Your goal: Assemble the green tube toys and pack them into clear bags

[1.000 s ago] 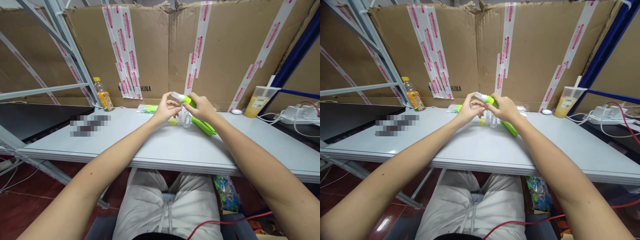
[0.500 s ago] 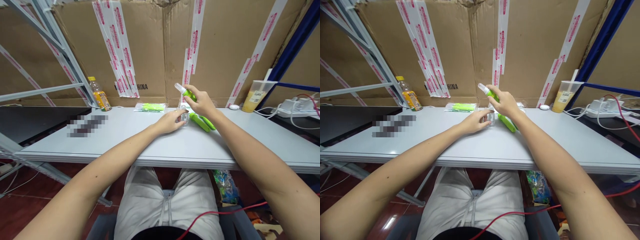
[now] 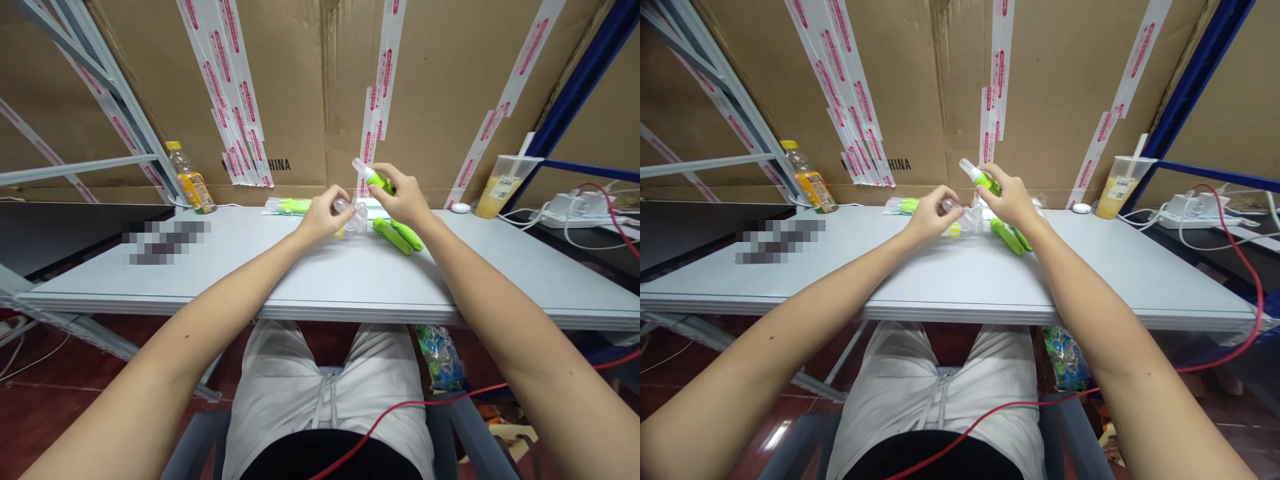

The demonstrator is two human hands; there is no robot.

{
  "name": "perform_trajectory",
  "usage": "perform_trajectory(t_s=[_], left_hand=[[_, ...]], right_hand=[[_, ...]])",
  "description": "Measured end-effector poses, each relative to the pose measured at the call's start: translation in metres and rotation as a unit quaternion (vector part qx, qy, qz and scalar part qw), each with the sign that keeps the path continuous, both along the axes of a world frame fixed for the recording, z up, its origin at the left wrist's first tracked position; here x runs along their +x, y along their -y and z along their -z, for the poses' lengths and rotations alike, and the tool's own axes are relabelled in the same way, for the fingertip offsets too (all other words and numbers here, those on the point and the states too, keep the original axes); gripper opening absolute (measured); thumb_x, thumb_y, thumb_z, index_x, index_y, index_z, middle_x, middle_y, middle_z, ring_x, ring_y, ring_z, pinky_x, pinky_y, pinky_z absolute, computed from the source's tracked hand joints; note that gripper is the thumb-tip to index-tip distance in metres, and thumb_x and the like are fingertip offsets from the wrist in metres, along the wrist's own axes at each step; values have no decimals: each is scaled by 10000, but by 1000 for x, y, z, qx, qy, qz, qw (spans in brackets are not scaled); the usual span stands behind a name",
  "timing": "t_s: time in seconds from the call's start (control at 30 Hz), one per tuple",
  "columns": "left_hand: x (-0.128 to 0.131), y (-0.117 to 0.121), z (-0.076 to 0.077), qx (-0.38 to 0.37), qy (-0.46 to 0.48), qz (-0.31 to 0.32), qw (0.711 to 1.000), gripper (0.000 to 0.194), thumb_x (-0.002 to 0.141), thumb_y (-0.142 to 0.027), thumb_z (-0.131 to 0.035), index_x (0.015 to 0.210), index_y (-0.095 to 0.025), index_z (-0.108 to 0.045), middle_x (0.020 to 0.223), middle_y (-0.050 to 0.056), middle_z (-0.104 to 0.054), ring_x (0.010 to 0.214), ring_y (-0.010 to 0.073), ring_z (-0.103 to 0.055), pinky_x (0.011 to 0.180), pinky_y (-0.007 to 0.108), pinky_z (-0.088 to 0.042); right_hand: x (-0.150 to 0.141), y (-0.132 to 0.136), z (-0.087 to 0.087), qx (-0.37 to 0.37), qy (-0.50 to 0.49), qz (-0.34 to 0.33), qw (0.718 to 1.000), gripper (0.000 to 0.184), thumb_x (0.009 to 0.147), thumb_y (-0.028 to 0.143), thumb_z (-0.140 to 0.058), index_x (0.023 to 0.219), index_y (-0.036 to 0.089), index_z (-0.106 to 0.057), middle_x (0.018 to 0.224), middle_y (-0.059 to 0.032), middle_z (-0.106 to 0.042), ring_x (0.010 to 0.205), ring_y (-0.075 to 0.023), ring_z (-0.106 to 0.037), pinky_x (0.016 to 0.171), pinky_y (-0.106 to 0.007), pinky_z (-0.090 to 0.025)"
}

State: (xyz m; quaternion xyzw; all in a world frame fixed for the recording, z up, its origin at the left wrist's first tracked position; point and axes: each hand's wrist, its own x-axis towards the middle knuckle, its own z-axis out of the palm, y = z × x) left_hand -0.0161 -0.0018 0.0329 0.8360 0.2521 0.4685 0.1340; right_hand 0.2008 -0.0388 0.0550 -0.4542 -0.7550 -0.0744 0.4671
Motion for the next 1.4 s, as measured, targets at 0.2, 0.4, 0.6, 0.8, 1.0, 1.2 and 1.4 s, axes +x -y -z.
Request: perform_trajectory(t_s=[0.2,0.4,0.6,0.8,1.0,1.2,1.4], left_hand=[[-18,-34,-13,-72,266,-53,960,305,822,-449,-701,803,-214,-509,590,-53,-460,473,87,-426,463,218,-300],[-16,-30,-18,-162,327,6,931,376,816,-511,-699,803,-228,-452,540,-89,-432,344,67,-397,369,205,-263],[-10,-21,-15,-172,269,37,947,384,789,-510,-734,824,-231,-472,480,-94,-439,337,92,-417,370,218,-302],[-5,-15,-8,-197,214,74,954,378,788,-508,-733,839,-211,-505,509,-84,-486,359,78,-451,371,206,-336],[-9,-18,-12,-212,240,74,944,316,809,-441,-712,853,-211,-499,510,-86,-496,364,74,-465,372,196,-351],[-7,-13,-8,-221,184,109,952,292,764,-389,-736,836,-191,-534,531,-71,-521,382,82,-494,374,199,-376],[-6,-9,-5,-230,141,140,953,365,758,-451,-763,912,-182,-569,603,-41,-559,458,97,-548,425,221,-452]], right_hand=[[0,1,-2,-56,26,-15,998,378,875,406,-555,1206,238,-629,901,-25,-678,680,-184,-521,680,-306,-384],[-4,2,0,-98,77,-18,992,405,863,412,-562,1217,232,-642,851,-26,-680,707,-199,-541,698,-303,-368],[-6,1,2,-110,97,-56,988,408,860,400,-559,1221,234,-653,936,-38,-702,747,-199,-554,728,-312,-378],[-9,4,1,-104,96,-73,987,420,850,412,-570,1212,219,-658,966,-43,-706,758,-190,-553,732,-317,-384],[-7,2,1,-112,82,-66,988,411,848,413,-572,1204,231,-668,971,-36,-712,763,-193,-560,737,-321,-393],[-13,2,3,-115,86,-70,987,395,844,430,-590,1143,185,-669,886,-41,-693,734,-188,-549,717,-312,-384],[-14,3,3,-138,106,-89,981,510,825,501,-647,1197,155,-609,965,-82,-687,813,-218,-565,726,-313,-389]])
